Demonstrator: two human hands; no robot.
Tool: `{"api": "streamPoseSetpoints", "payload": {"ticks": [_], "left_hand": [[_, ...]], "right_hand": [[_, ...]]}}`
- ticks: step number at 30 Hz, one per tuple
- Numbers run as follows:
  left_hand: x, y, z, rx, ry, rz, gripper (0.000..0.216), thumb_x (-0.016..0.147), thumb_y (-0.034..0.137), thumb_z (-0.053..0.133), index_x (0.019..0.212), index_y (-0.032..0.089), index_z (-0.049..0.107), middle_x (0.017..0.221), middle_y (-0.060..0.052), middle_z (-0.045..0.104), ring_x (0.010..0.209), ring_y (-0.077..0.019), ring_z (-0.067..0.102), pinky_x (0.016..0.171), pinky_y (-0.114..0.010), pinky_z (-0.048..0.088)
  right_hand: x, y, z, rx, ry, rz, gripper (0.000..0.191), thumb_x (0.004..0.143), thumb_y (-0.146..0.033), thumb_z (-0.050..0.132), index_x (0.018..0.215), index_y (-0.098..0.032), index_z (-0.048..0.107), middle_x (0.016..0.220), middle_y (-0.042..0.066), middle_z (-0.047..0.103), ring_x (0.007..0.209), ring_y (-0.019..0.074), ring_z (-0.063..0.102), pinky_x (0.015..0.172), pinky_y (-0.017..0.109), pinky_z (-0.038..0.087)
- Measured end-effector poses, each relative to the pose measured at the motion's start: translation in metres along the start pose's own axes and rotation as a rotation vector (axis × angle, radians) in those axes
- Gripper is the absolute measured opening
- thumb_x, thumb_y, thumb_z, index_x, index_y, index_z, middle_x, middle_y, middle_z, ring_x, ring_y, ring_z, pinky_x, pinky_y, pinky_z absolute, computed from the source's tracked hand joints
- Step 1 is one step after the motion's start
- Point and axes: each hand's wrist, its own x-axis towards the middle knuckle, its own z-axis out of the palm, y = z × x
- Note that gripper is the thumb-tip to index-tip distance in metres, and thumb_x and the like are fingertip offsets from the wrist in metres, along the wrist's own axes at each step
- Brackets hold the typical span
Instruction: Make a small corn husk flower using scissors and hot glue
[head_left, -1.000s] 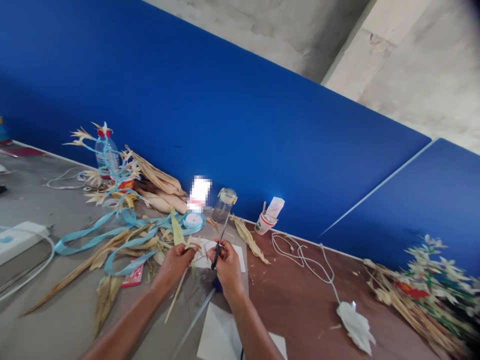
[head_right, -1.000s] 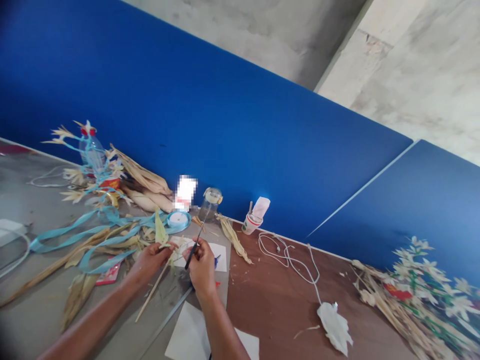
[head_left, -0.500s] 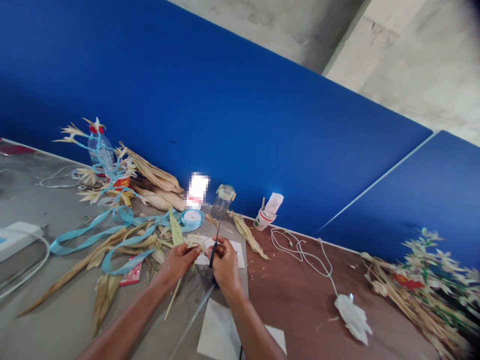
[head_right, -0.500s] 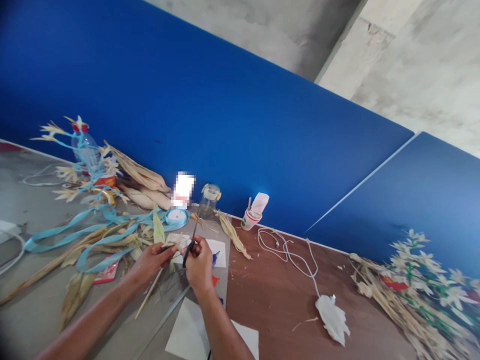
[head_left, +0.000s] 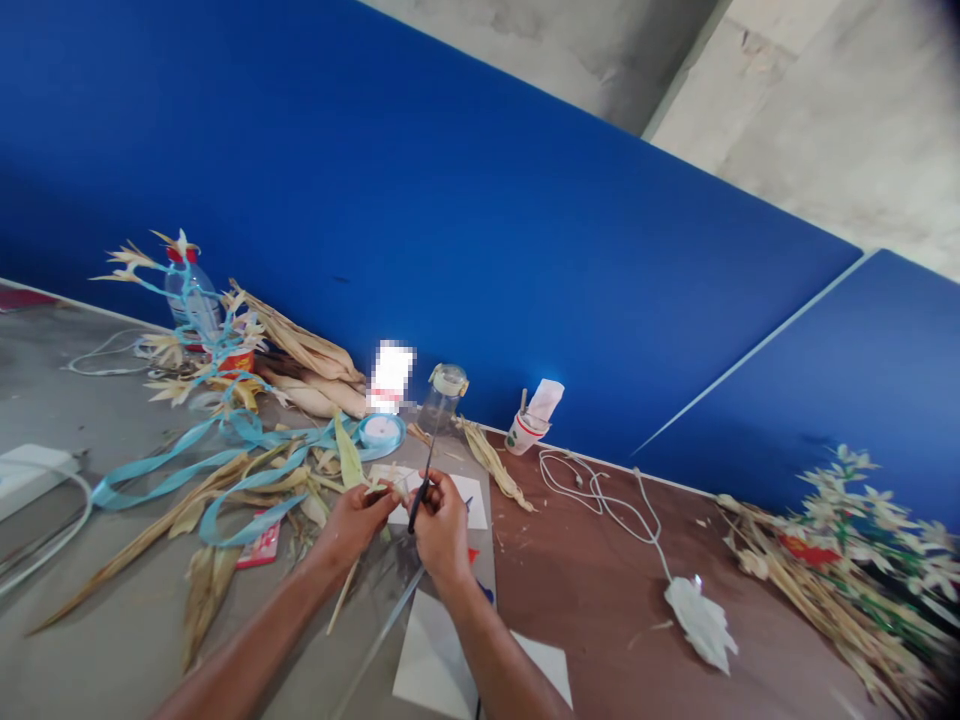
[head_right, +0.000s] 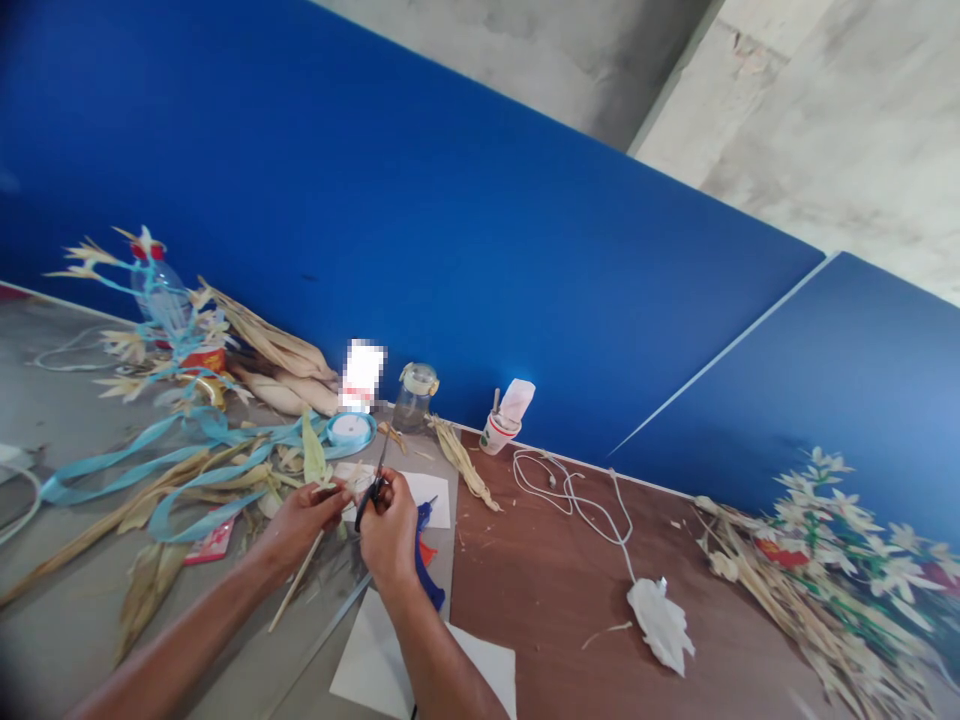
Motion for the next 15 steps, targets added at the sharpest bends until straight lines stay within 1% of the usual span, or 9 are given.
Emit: {"api": "streamPoseSetpoints", "payload": {"ticks": [2, 4, 7, 10, 12, 15], "left_hand": [[0.001, -0.001, -0.001, -0.002, 0.009, 0.004, 0.032, 0.060, 0.044, 0.067, 0.068, 0.015, 0.056, 0.047, 0.009, 0.038, 0.043, -0.0059, 0.028, 0.043, -0.021, 0.019], [0.001, -0.001, -0.003, -0.002, 0.032, 0.003, 0.031, 0.061, 0.043, 0.066, 0.067, 0.015, 0.056, 0.047, 0.009, 0.038, 0.044, -0.0064, 0.029, 0.043, -0.021, 0.020], [0.001, 0.001, -0.006, 0.015, 0.086, 0.016, 0.028, 0.062, 0.042, 0.064, 0.064, 0.015, 0.055, 0.048, 0.008, 0.037, 0.045, -0.0068, 0.030, 0.044, -0.021, 0.022], [0.000, 0.005, -0.007, 0.064, 0.114, 0.045, 0.027, 0.061, 0.041, 0.063, 0.065, 0.015, 0.057, 0.047, 0.008, 0.038, 0.044, -0.0072, 0.031, 0.044, -0.021, 0.023], [0.001, 0.007, -0.007, 0.100, 0.120, 0.059, 0.028, 0.059, 0.041, 0.063, 0.068, 0.014, 0.060, 0.046, 0.008, 0.039, 0.044, -0.0077, 0.032, 0.044, -0.021, 0.023], [0.001, 0.007, -0.007, 0.157, 0.130, 0.089, 0.028, 0.059, 0.039, 0.063, 0.071, 0.014, 0.062, 0.048, 0.006, 0.045, 0.046, -0.0090, 0.036, 0.045, -0.022, 0.027]], "right_hand": [[0.001, 0.000, -0.002, -0.022, -0.004, -0.005, 0.036, 0.066, -0.024, 0.054, 0.101, -0.014, 0.051, 0.086, 0.008, 0.070, 0.072, 0.0172, 0.066, 0.063, 0.025, 0.049], [0.004, -0.001, -0.007, -0.109, -0.013, -0.012, 0.034, 0.070, -0.027, 0.053, 0.102, -0.014, 0.052, 0.083, 0.007, 0.070, 0.071, 0.0173, 0.065, 0.060, 0.024, 0.048], [0.009, 0.000, -0.017, -0.416, -0.083, -0.033, 0.029, 0.076, -0.032, 0.052, 0.100, -0.016, 0.057, 0.079, 0.006, 0.070, 0.070, 0.0181, 0.065, 0.059, 0.025, 0.045], [0.008, 0.000, -0.023, -0.784, -0.168, -0.040, 0.037, 0.078, -0.032, 0.054, 0.111, -0.017, 0.056, 0.081, 0.007, 0.071, 0.072, 0.0200, 0.065, 0.062, 0.026, 0.043], [0.004, -0.001, -0.023, -0.992, -0.218, -0.064, 0.042, 0.078, -0.029, 0.055, 0.118, -0.017, 0.052, 0.088, 0.009, 0.071, 0.078, 0.0221, 0.066, 0.066, 0.027, 0.042], [-0.002, -0.006, -0.017, -1.214, -0.298, -0.131, 0.041, 0.080, -0.025, 0.053, 0.120, -0.018, 0.050, 0.092, 0.011, 0.070, 0.084, 0.0251, 0.066, 0.071, 0.031, 0.042]]}}
